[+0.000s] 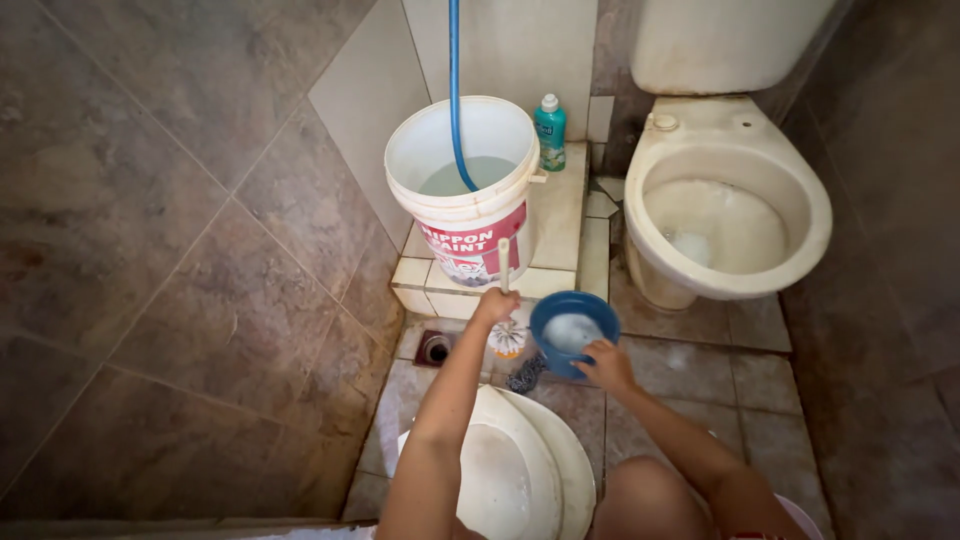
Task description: The person squats beside a toilet and scrubs the bowl with a toilet brush. They pour water from a small blue bowl into the toilet and continue scrubbing the interior surfaces.
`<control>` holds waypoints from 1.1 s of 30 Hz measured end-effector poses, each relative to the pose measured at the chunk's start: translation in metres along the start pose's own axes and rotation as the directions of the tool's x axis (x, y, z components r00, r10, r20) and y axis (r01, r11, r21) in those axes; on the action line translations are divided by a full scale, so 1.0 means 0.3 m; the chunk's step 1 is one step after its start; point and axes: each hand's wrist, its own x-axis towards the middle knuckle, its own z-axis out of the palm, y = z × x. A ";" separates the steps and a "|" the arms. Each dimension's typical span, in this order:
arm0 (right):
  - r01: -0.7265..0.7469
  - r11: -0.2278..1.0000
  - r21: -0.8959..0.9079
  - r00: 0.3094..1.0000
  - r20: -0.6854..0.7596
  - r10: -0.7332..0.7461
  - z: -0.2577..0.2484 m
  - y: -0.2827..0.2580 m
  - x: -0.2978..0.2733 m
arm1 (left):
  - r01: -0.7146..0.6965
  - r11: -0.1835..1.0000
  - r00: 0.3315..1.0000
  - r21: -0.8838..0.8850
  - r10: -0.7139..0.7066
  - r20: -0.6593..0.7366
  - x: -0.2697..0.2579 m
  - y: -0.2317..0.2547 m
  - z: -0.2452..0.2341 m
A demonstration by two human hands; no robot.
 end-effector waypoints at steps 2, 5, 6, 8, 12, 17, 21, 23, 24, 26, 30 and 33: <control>-0.046 0.999 -0.022 0.998 0.039 0.047 -0.012 0.001 -0.042 | -0.011 0.999 1.000 0.036 0.011 0.013 0.003 -0.006 0.022; -0.059 0.995 -0.084 0.995 0.071 0.066 -0.007 0.020 -0.108 | -0.068 0.990 0.997 0.127 0.064 0.034 -0.026 0.036 0.045; -0.028 0.993 -0.116 0.997 0.074 0.037 0.002 0.028 -0.128 | -0.102 0.978 0.995 0.180 0.096 0.041 -0.042 0.057 0.048; -0.050 0.990 -0.135 0.996 0.066 0.059 0.020 0.035 -0.136 | -0.110 0.976 0.994 0.188 0.105 0.040 -0.020 0.085 0.071; -0.056 0.985 -0.161 0.989 0.126 0.077 0.033 0.049 -0.221 | -0.121 0.982 0.992 0.144 0.114 0.060 -0.010 0.120 0.142; 0.005 0.986 -0.165 0.933 0.357 0.055 0.064 0.116 -0.317 | -0.191 0.978 0.975 0.082 0.179 0.135 -0.032 0.164 0.191; -0.196 0.948 -0.252 0.659 0.682 0.318 -0.252 -0.104 -0.162 | -0.256 0.963 0.958 0.080 0.242 0.153 -0.035 0.189 0.222; -0.252 0.957 -0.143 0.620 0.735 0.273 -0.242 -0.071 -0.164 | -0.305 0.951 0.942 0.060 0.291 0.167 -0.032 0.183 0.260; -0.307 0.951 -0.030 0.581 0.785 0.212 -0.234 -0.050 -0.155 | -0.345 0.938 0.926 0.040 0.333 0.177 -0.023 0.185 0.275; -0.454 0.888 0.076 0.634 0.728 0.261 -0.128 0.072 -0.044 | -0.399 0.916 0.903 0.050 0.383 0.192 -0.048 0.224 0.274; -0.870 0.163 0.465 0.467 0.674 0.572 -0.469 -0.066 0.407 | -0.465 0.872 0.873 0.153 0.424 0.242 -0.109 0.279 0.283; -0.888 0.145 0.437 0.450 0.757 0.474 -0.723 -0.212 0.596 | -0.559 0.767 0.822 0.314 0.464 0.330 -0.117 0.326 0.307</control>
